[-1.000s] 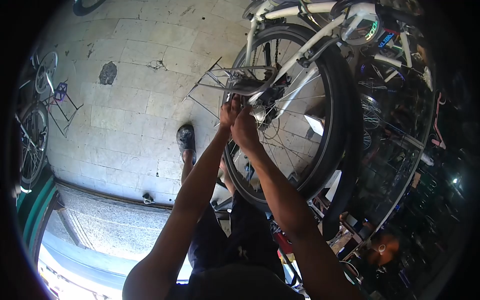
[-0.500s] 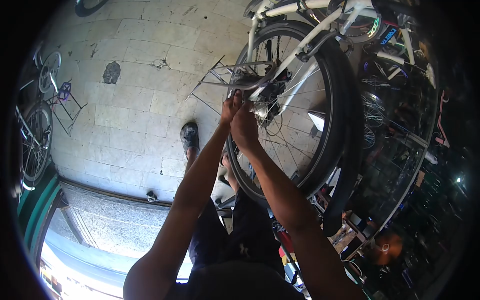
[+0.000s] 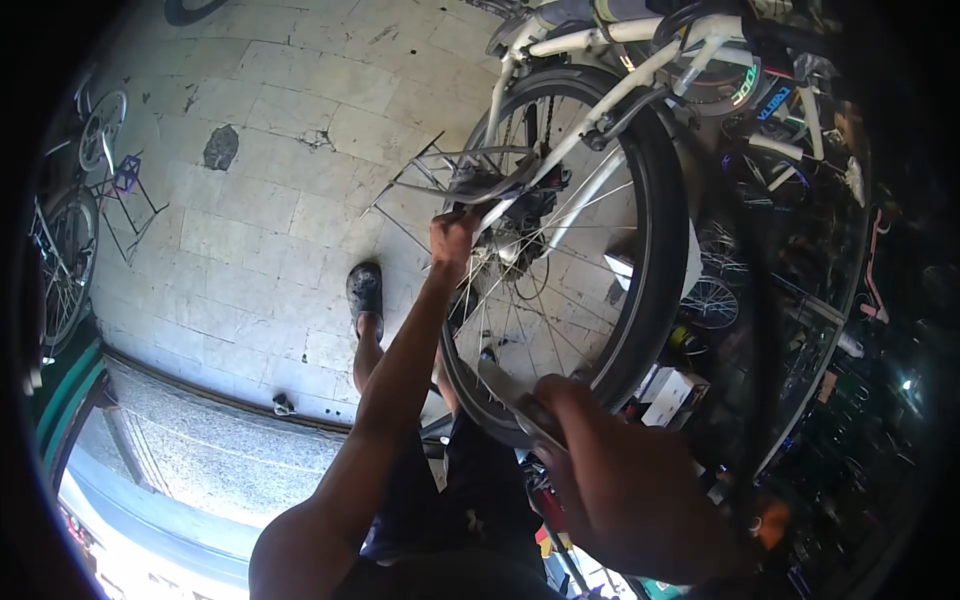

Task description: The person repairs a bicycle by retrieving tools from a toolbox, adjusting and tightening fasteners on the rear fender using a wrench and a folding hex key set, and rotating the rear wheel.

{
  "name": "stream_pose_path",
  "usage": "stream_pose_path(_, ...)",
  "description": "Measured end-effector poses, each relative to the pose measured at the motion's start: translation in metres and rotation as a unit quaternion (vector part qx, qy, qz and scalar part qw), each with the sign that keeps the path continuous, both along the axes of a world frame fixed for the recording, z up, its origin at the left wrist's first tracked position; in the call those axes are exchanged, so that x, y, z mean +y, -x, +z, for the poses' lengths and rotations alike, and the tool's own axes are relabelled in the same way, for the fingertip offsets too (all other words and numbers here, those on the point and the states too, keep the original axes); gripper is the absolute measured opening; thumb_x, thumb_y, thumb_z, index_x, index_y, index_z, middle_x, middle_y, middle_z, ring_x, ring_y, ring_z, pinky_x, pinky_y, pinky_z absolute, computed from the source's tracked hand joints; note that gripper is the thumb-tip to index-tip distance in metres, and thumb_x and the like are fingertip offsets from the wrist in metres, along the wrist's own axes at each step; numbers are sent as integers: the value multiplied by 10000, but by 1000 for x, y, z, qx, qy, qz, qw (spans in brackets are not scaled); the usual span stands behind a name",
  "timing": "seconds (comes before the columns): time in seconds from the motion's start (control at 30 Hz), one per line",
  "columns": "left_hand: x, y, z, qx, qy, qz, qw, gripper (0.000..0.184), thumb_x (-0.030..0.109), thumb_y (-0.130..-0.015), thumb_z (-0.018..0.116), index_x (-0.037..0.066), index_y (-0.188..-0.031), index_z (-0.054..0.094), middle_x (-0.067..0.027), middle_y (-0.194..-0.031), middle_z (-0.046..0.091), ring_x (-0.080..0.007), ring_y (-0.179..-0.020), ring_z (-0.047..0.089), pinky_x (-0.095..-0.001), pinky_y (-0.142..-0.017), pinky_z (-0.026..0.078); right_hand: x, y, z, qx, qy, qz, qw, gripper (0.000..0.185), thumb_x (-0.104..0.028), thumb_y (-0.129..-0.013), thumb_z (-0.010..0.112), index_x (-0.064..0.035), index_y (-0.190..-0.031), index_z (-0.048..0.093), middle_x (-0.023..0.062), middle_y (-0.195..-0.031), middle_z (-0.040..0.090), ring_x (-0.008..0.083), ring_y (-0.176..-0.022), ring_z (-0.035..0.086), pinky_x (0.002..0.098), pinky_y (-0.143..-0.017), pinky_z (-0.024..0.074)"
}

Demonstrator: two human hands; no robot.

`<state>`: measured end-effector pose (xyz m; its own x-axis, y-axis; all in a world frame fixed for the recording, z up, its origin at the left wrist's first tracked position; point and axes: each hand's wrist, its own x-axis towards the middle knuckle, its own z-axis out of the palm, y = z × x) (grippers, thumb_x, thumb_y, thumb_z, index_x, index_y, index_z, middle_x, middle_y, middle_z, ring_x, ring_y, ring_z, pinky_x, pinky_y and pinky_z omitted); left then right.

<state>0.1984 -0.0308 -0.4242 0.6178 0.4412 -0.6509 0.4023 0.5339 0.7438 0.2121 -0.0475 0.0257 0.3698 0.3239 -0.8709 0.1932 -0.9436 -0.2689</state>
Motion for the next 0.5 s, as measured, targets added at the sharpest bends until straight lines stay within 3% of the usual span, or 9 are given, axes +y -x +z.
stream_pose_path(0.07, -2, -6, -8, 34, 6, 15, 999, 318, 279, -760, 701, -3, -644, 611, 8, -600, 495, -119, -610, 410, -333, -576, 322, 5, -17, 19, -32, 66, 35, 997, 433, -328, -987, 522, -43, -1308, 469, 90, -664, 576, 261, -568, 610, 388, -547, 437)
stream_pose_path(0.1, -7, -7, -10, 17, 37, 55, 998, 303, 267, -768, 702, 8, -632, 625, 10, -595, 499, -125, -615, 421, -335, -587, 329, -5, -17, 21, -38, 69, 31, 996, 433, -328, -987, 522, -43, -1308, 469, 90, -664, 576, 261, -568, 610, 388, -547, 437)
stream_pose_path(0.17, -8, -11, -19, 10, 21, 46, 999, 296, 285, -784, 708, 6, -686, 684, -38, -605, 579, -135, -612, 506, -337, -599, 393, -25, -13, 5, -158, 3, -127, 979, 382, -242, -992, 513, -23, -1300, 459, 196, -846, 617, 359, -738, 654, 476, -652, 478)
stream_pose_path(0.23, -18, -8, -40, -28, -32, 38, 998, 297, 285, -798, 710, -8, -760, 748, -98, -661, 689, -142, -631, 612, -330, -618, 468, -41, -4, -38, -304, -15, -194, 933, 372, -200, -990, 528, -17, -1306, 457, 220, -917, 618, 382, -821, 661, 494, -699, 490)
stream_pose_path(0.3, -37, -6, -58, -103, -22, 98, 990, 284, 252, -795, 701, -28, -786, 749, -114, -728, 726, -144, -660, 636, -315, -625, 485, -61, 0, -108, -408, -66, -67, 908, 395, -183, -980, 557, -11, -1323, 465, 219, -960, 635, 392, -875, 665, 486, -723, 497)
stream_pose_path(0.37, -7, -7, -18, 34, 47, 93, 994, 287, 225, -805, 690, -59, -786, 730, -87, -697, 700, -132, -656, 605, -317, -599, 464, -54, 1, -132, -454, -88, -14, 887, 401, -174, -979, 556, -8, -1334, 469, 231, -993, 641, 402, -893, 667, 477, -739, 504)
stream_pose_path(0.4, -9, -6, -26, 41, 50, 89, 994, 287, 225, -805, 690, -59, -786, 730, -87, -697, 700, -132, -656, 605, -317, -599, 464, -55, 6, -134, -496, -84, 33, 863, 408, -164, -978, 556, -5, -1345, 474, 243, -1025, 647, 413, -911, 669, 468, -756, 511)
stream_pose_path(0.47, -9, -2, -28, 7, 69, 76, 995, 314, 242, -815, 688, -67, -762, 712, -57, -662, 660, -120, -643, 555, -327, -579, 430, -55, 10, -134, -466, -87, 11, 881, 428, -155, -973, 569, -5, -1363, 478, 264, -1084, 652, 422, -938, 672, 442, -792, 526)
stream_pose_path(0.5, -7, 0, -19, 49, 30, 34, 998, 373, 298, -858, 664, -67, -794, 708, -51, -661, 651, -120, -632, 517, -332, -568, 404, -56, 12, -135, -364, -74, -76, 925, 413, -155, -979, 559, -11, -1359, 483, 257, -1076, 660, 422, -940, 675, 442, -810, 525)
